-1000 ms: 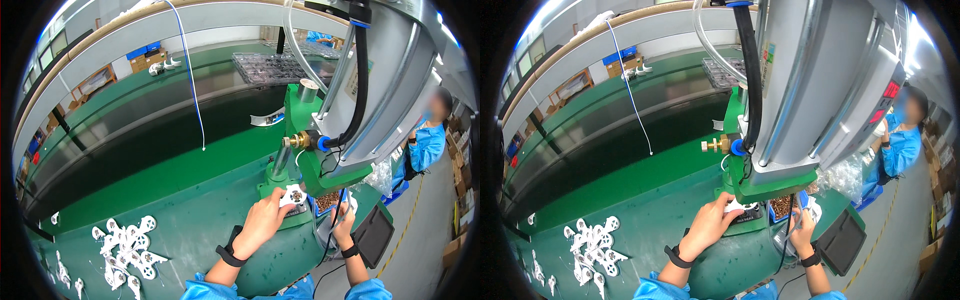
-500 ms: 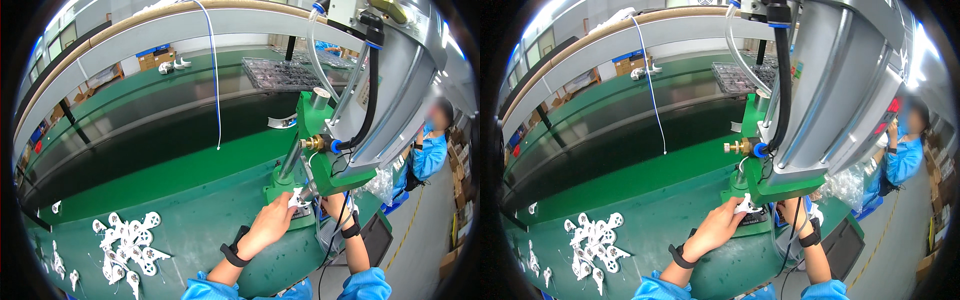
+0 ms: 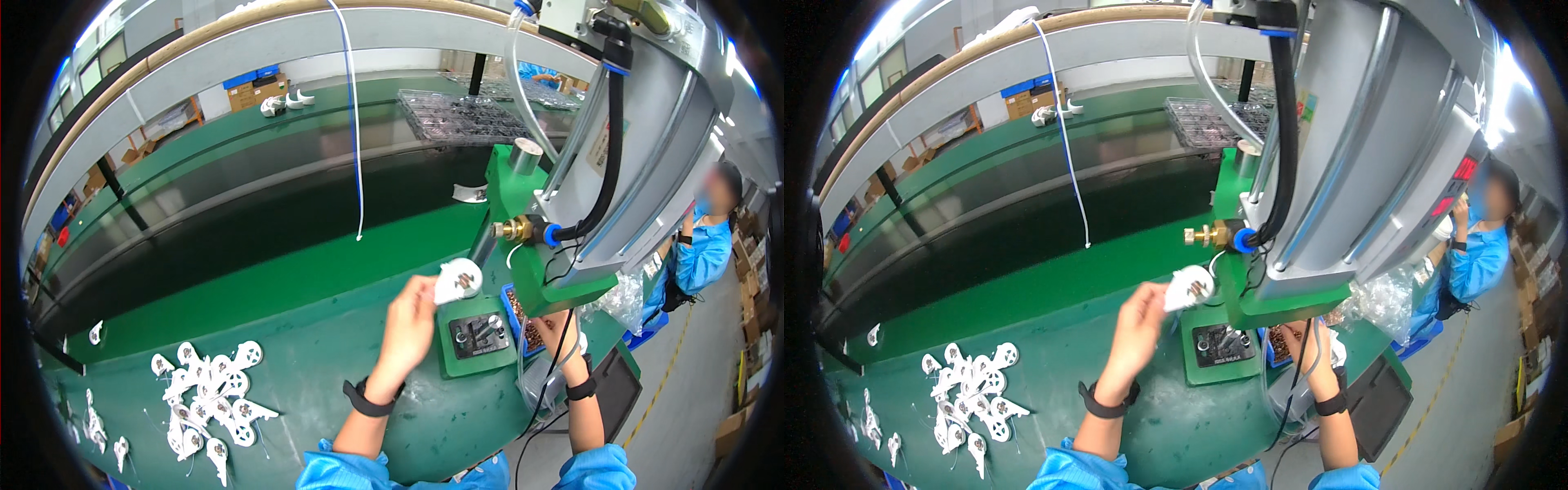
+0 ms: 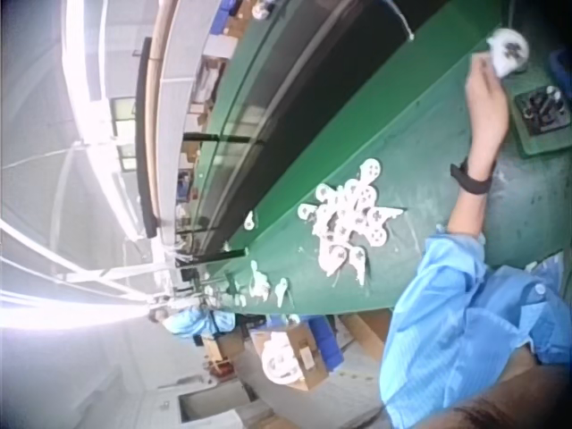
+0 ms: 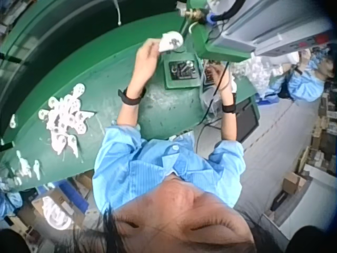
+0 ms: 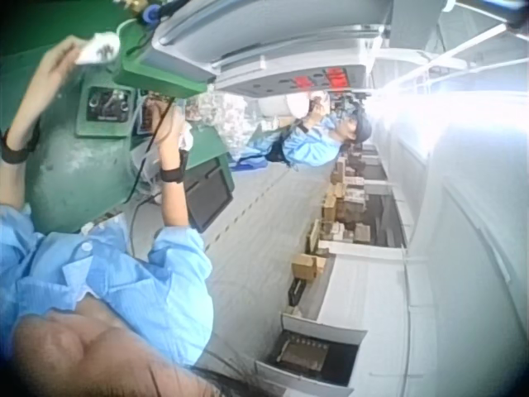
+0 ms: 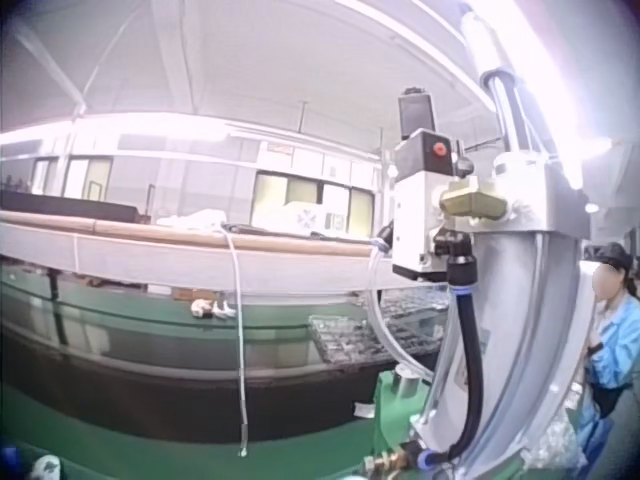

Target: Operating a pneumatic press machine to assemble small plastic housings and electrical components on a factory production line.

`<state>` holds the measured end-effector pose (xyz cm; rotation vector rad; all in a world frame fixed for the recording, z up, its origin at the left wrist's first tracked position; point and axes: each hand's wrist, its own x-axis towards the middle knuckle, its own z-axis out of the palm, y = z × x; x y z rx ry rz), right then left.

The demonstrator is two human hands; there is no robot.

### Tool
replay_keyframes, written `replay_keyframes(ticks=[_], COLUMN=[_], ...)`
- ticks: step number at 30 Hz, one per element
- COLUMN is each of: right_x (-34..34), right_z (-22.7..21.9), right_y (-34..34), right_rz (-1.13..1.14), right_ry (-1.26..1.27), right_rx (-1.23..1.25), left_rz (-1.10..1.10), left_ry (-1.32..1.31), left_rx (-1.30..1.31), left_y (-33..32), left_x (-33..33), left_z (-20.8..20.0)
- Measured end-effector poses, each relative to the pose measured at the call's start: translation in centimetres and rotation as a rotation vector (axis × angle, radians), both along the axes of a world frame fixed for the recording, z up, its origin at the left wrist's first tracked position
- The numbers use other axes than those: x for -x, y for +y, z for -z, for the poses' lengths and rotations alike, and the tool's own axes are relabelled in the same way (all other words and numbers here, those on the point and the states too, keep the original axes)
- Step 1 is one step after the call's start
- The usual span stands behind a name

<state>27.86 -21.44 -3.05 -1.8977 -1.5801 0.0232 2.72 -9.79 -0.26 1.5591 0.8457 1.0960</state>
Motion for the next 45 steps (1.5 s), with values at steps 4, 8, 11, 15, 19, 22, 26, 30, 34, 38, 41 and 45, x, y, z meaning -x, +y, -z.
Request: replay_keyframes(ticks=[4, 8, 11, 15, 19, 22, 26, 30, 34, 38, 41, 45], right_x=[-0.1, 1.1, 1.2, 0.1, 0.4, 1.1, 1.1, -0.3, -0.2, 0.1, 0.0, -3.4], right_z=[0.6, -0.9, -0.1, -0.6, 0.0, 0.3, -0.3, -0.5, -0.9, -1.7, -0.2, 3.8], right_y=[-0.7, -1.8, -1.8, -2.6, -2.1, -2.0, -2.4, -3.6, -4.3, -4.4, -4.1, -4.7], right_rz=[0.022, 0.012, 0.007, 0.049, -0.029, -0.009, 0.04, 0.135, 0.177, 0.201, 0.186, 0.11], right_ry=[0.075, 0.107, 0.076, -0.038, -0.104, 0.038, 0.164, 0.124, 0.276, 0.313, 0.345, 0.443], right_rx=[-0.126, -0.155, -0.175, -0.2, -0.235, -0.237, -0.173, -0.206, -0.165, -0.075, -0.127, -0.166], left_rz=[-0.396, -0.287, -0.214, -0.614, -0.875, -0.951, -0.816, -0.444, -0.345, -0.273, -0.221, 0.063], left_ry=[0.19, 0.552, 0.701, 1.007, 1.499, 1.358, 1.198, 0.763, 0.7, 0.667, 0.657, 0.66], left_rx=[-0.077, 0.006, -0.125, -0.196, 0.262, 0.274, -0.065, -0.45, -0.459, -0.575, -0.643, -0.72], left_y=[4.3, 3.2, 1.8, 2.2, 1.0, 1.8, 1.8, 0.5, -1.7, -3.2, -5.2, -8.9], left_x=[1.4, 3.3, 6.7, 15.9, 23.2, 23.2, 18.4, 10.2, 6.4, 7.2, 9.0, 10.9], left_z=[5.2, 3.1, 1.3, 3.4, 6.3, 7.0, 4.5, 1.1, -1.3, -2.3, -2.0, -1.5])
